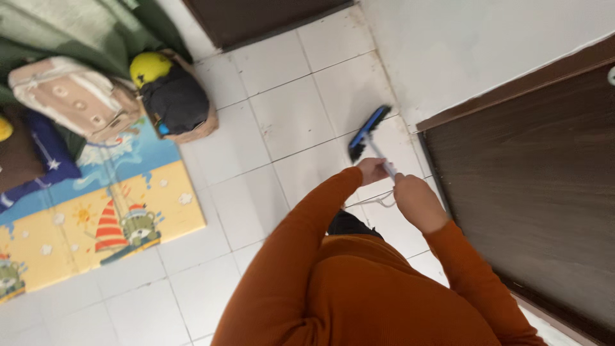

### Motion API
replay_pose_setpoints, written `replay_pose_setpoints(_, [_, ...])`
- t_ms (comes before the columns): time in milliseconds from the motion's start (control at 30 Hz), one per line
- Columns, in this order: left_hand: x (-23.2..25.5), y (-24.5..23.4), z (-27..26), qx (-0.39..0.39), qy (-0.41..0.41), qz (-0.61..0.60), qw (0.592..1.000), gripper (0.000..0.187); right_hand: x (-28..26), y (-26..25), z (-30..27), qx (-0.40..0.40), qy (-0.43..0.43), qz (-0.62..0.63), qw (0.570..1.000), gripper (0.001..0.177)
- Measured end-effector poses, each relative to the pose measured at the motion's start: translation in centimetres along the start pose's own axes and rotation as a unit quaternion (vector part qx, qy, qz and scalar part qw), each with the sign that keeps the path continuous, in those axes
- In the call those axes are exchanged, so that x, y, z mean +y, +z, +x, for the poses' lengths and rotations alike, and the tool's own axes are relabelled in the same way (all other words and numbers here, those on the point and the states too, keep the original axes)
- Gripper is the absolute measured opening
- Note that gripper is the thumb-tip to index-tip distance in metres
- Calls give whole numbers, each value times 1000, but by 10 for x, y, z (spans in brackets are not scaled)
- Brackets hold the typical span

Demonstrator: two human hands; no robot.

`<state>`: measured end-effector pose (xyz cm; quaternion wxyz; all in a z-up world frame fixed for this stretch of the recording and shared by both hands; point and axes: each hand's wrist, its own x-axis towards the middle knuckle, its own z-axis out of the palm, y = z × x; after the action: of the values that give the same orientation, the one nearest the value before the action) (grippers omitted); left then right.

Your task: The person sweeps a tiled floor with a broom, moving debris toward a doorway. The person then opens the door to allow the debris to be swept out.

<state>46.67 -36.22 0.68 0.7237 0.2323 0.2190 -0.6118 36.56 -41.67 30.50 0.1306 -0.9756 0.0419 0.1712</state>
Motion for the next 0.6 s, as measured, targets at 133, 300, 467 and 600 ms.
replay_pose_setpoints(133, [25, -6, 12, -16, 36, 86, 995, 26, 46, -3, 23, -65, 42, 59, 995, 19])
replay_pose_setpoints(300, [65, -28, 0, 44, 89, -28, 995, 26, 48, -12, 62, -63, -47, 101, 992, 33])
replay_pose_setpoints(467, [115, -55, -15, 81, 133, 2, 988, 22, 32, -27, 101, -43, -66, 101, 992, 38])
replay_pose_setpoints(600, [117, -33, 6, -1, 99, 3, 995, 23, 40, -72, 81, 9, -67, 34, 997, 47])
